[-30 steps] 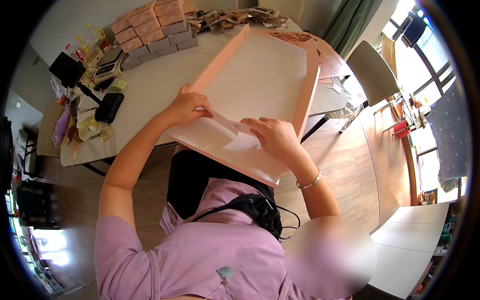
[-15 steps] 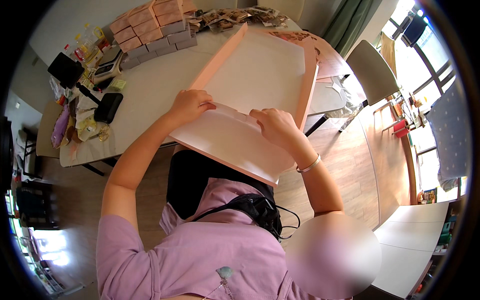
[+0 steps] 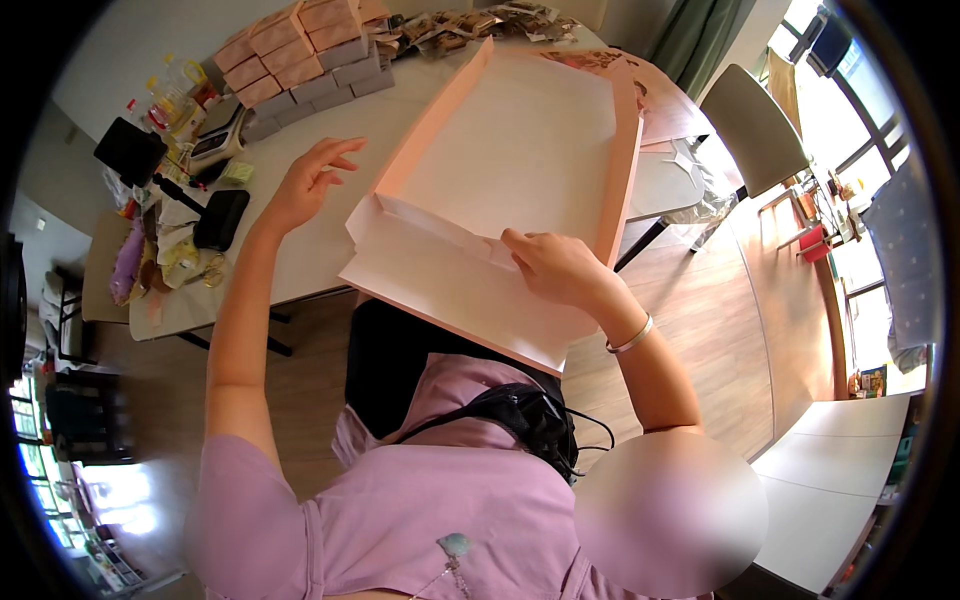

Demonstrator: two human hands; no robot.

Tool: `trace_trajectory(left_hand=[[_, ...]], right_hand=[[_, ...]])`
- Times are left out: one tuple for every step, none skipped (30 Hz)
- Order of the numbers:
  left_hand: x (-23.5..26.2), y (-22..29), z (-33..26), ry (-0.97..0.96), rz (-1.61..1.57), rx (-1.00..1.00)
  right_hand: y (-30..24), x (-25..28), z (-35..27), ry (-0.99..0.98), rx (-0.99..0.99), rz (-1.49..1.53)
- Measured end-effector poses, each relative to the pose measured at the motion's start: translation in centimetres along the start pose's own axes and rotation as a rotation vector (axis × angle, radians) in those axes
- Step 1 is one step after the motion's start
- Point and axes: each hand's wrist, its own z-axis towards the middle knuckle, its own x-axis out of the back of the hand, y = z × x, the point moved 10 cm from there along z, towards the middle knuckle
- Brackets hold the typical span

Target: The person assembles a pink cardboard box by folding the side flaps and securing them into place. They then pick up a matching pink lid with a geometric pattern and place it on top of the assembled box base.

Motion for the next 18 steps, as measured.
trace_trajectory(left_hand=[[0.4, 0.9, -0.5, 0.016, 0.21, -0.014], [0.6, 1.5, -1.0, 0.032, 0.419, -0.031], [-0.2, 1.7, -1.4, -0.02, 0.44, -0.037], [-1.2, 2.0, -1.6, -0.072, 0.461, -0.044], [-2.0, 2.1, -1.6, -0.124, 0.481, -0.052], [-2.7, 2.3, -1.4, -0.169, 0.475, -0.082], [-3.1, 2.7, -1.0, -0.213, 0.468, -0.112], [-3.5, 2.8, -0.8, -0.257, 0.461, -0.143], [-3.6, 2.8, -0.5, -0.262, 0.419, -0.177], [-3.5, 2.6, 0.0, -0.267, 0.378, -0.21], [-3.5, 2.6, 0.2, -0.272, 0.336, -0.244], [-3.7, 2.6, 0.4, -0.293, 0.321, -0.254], [-3.8, 2.6, 0.6, -0.313, 0.306, -0.265], [-3.9, 2.8, 0.8, -0.334, 0.291, -0.275], [-3.9, 3.4, 0.8, -0.336, 0.294, -0.302], [-3.9, 4.2, 0.7, -0.337, 0.298, -0.328], [-3.9, 4.9, 0.6, -0.338, 0.301, -0.353], [-3.9, 5.6, 0.3, -0.344, 0.296, -0.39]], right_hand=[[0.1, 0.1, 0.0, -0.003, -0.02, 0.009], [0.3, -0.1, -0.1, 0.001, -0.02, 0.011], [0.5, -0.1, -0.1, 0.006, -0.014, 0.011], [0.5, -0.1, 0.0, 0.011, -0.009, 0.012], [0.3, 0.2, 0.1, 0.036, -0.012, 0.004], [-0.2, 0.7, -0.1, 0.053, -0.02, -0.005], [-0.5, 1.0, -0.1, 0.071, -0.028, -0.013], [-0.5, 0.9, 0.0, 0.084, -0.044, -0.013], [-0.4, 0.9, 0.1, 0.096, -0.06, -0.018], [-0.3, 1.0, 0.1, 0.108, -0.076, -0.023], [-0.3, 1.1, 0.1, 0.124, -0.077, -0.03], [-0.3, 1.1, 0.0, 0.14, -0.08, -0.034], [-0.3, 1.2, -0.2, 0.157, -0.082, -0.039], [-0.6, 1.5, -0.3, 0.169, -0.055, -0.029], [-1.1, 1.8, -0.5, 0.181, -0.029, -0.016], [-1.4, 2.0, -0.6, 0.194, -0.003, -0.002], [-1.4, 1.8, -0.6, 0.174, 0.009, 0.003], [-1.4, 1.7, -0.6, 0.157, 0.023, 0.007]])
